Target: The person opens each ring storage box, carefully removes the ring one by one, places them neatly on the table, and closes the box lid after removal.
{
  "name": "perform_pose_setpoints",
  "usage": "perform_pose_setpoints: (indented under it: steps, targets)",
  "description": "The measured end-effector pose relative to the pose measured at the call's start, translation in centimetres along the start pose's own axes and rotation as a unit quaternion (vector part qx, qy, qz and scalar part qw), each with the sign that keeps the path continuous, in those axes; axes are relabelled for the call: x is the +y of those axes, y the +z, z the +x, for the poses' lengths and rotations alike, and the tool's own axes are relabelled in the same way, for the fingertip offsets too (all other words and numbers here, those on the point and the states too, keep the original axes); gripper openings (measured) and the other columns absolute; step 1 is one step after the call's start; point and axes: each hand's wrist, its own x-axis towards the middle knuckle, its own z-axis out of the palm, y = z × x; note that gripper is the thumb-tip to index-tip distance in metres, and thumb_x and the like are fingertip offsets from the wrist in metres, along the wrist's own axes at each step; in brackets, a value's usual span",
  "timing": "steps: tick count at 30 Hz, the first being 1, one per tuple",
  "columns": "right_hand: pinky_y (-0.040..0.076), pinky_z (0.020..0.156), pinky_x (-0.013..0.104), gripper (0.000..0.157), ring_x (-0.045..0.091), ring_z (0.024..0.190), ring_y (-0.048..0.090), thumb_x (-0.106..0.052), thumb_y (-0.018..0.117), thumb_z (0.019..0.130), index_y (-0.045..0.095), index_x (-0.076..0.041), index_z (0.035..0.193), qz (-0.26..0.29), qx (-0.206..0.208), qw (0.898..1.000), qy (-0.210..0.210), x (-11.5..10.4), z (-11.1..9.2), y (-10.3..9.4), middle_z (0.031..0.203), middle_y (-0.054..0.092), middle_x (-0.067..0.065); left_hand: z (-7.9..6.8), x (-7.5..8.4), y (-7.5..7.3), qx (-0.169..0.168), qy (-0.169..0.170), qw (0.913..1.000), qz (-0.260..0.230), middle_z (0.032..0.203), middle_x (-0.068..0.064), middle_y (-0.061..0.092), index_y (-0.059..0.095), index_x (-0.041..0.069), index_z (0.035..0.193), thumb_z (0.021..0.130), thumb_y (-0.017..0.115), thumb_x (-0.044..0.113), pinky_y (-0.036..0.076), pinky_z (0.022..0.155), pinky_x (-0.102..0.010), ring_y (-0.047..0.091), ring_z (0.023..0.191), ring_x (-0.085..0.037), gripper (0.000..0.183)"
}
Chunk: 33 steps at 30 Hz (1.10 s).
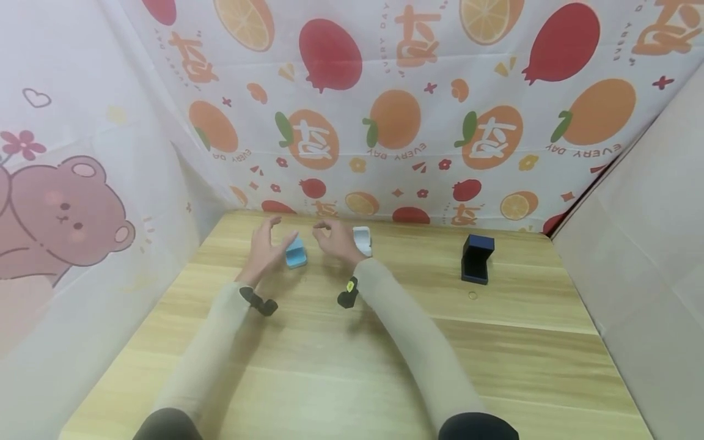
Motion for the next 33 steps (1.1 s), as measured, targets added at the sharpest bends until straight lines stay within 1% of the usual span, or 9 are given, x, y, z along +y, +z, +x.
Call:
perform_pose_setpoints:
  steps: [4, 8, 11, 14, 16, 20, 24, 29, 33]
  targets:
    - [0.045, 0.111, 0.050, 0.029, 0.028, 0.129, 0.059, -0.028, 0.055, 0.105, 0.069, -0.011, 0.124, 0.000, 0.017, 1.000, 0.000, -0.7, 0.4, -2.1, 0.131, 0.068, 0.008, 1.0, 1.5, 0.2, 0.007, 0.029, 0.9995, 0.005, 0.159, -0.014, 0.040, 0.034, 0.018, 0.155, 0.095, 0.056, 0.065, 0.024, 0.116, -0.061, 0.029, 0.144, -0.036, 0.080]
    - [0.045, 0.110, 0.050, 0.030, 0.029, 0.128, 0.059, -0.027, 0.053, 0.106, 0.069, -0.009, 0.124, 0.008, 0.027, 1.000, -0.006, -1.1, 0.7, -4.0, 0.133, 0.067, 0.010, 1.8, 3.1, 0.4, 0.003, 0.047, 0.9989, 0.004, 0.160, -0.013, 0.038, 0.033, 0.015, 0.156, 0.097, 0.053, 0.063, 0.023, 0.117, -0.062, 0.026, 0.146, -0.036, 0.079]
    - [0.043, 0.112, 0.052, 0.030, 0.032, 0.130, 0.056, -0.025, 0.052, 0.106, 0.068, -0.008, 0.124, 0.005, 0.035, 0.999, -0.014, -1.2, 0.7, -5.2, 0.135, 0.065, 0.012, 2.2, 4.1, 0.9, 0.000, 0.058, 0.9983, 0.006, 0.160, -0.013, 0.038, 0.034, 0.014, 0.156, 0.099, 0.053, 0.059, 0.024, 0.116, -0.062, 0.026, 0.146, -0.035, 0.075]
    - [0.041, 0.114, 0.053, 0.030, 0.033, 0.132, 0.056, -0.024, 0.052, 0.106, 0.067, -0.005, 0.125, -0.007, 0.049, 0.998, -0.026, -1.2, 0.7, -6.5, 0.135, 0.065, 0.014, 2.7, 5.1, 1.6, -0.001, 0.074, 0.9972, 0.013, 0.161, -0.013, 0.037, 0.032, 0.015, 0.157, 0.101, 0.052, 0.053, 0.024, 0.116, -0.061, 0.028, 0.144, -0.036, 0.070]
    - [0.041, 0.114, 0.052, 0.033, 0.032, 0.133, 0.055, -0.025, 0.052, 0.106, 0.066, -0.005, 0.127, -0.012, 0.054, 0.998, -0.027, -1.1, 0.7, -7.3, 0.136, 0.064, 0.015, 3.1, 5.7, 2.1, 0.000, 0.087, 0.9960, 0.022, 0.162, -0.013, 0.036, 0.031, 0.017, 0.158, 0.103, 0.049, 0.052, 0.023, 0.117, -0.061, 0.029, 0.145, -0.037, 0.068]
    - [0.039, 0.116, 0.050, 0.038, 0.031, 0.137, 0.052, -0.030, 0.049, 0.107, 0.063, -0.006, 0.133, -0.034, 0.056, 0.998, -0.008, -0.8, 0.3, -8.7, 0.142, 0.061, 0.015, 3.6, 6.9, 2.8, -0.004, 0.109, 0.9936, 0.029, 0.161, -0.015, 0.037, 0.029, 0.019, 0.159, 0.104, 0.046, 0.050, 0.020, 0.119, -0.063, 0.029, 0.147, -0.039, 0.065]
    - [0.037, 0.117, 0.050, 0.040, 0.032, 0.140, 0.049, -0.031, 0.048, 0.107, 0.059, -0.006, 0.136, -0.061, 0.063, 0.996, 0.017, -0.4, -0.1, -10.0, 0.145, 0.058, 0.014, 4.0, 7.9, 3.5, -0.012, 0.121, 0.9919, 0.036, 0.160, -0.015, 0.040, 0.031, 0.015, 0.158, 0.105, 0.046, 0.046, 0.019, 0.119, -0.062, 0.030, 0.146, -0.040, 0.064]
    - [0.031, 0.119, 0.052, 0.041, 0.033, 0.142, 0.045, -0.031, 0.049, 0.107, 0.057, -0.005, 0.139, -0.079, 0.078, 0.993, 0.039, 0.0, -0.5, -11.4, 0.145, 0.058, 0.014, 4.5, 8.7, 4.3, -0.026, 0.129, 0.9899, 0.053, 0.161, -0.015, 0.040, 0.033, 0.011, 0.157, 0.105, 0.047, 0.041, 0.016, 0.121, -0.063, 0.028, 0.149, -0.041, 0.061]
    - [0.027, 0.120, 0.054, 0.044, 0.033, 0.144, 0.040, -0.034, 0.048, 0.107, 0.055, -0.006, 0.141, -0.091, 0.078, 0.992, 0.050, 0.4, -0.7, -12.3, 0.148, 0.055, 0.013, 4.9, 9.1, 4.9, -0.032, 0.126, 0.9893, 0.068, 0.161, -0.018, 0.039, 0.033, 0.010, 0.157, 0.105, 0.045, 0.044, 0.015, 0.121, -0.065, 0.025, 0.151, -0.042, 0.063]
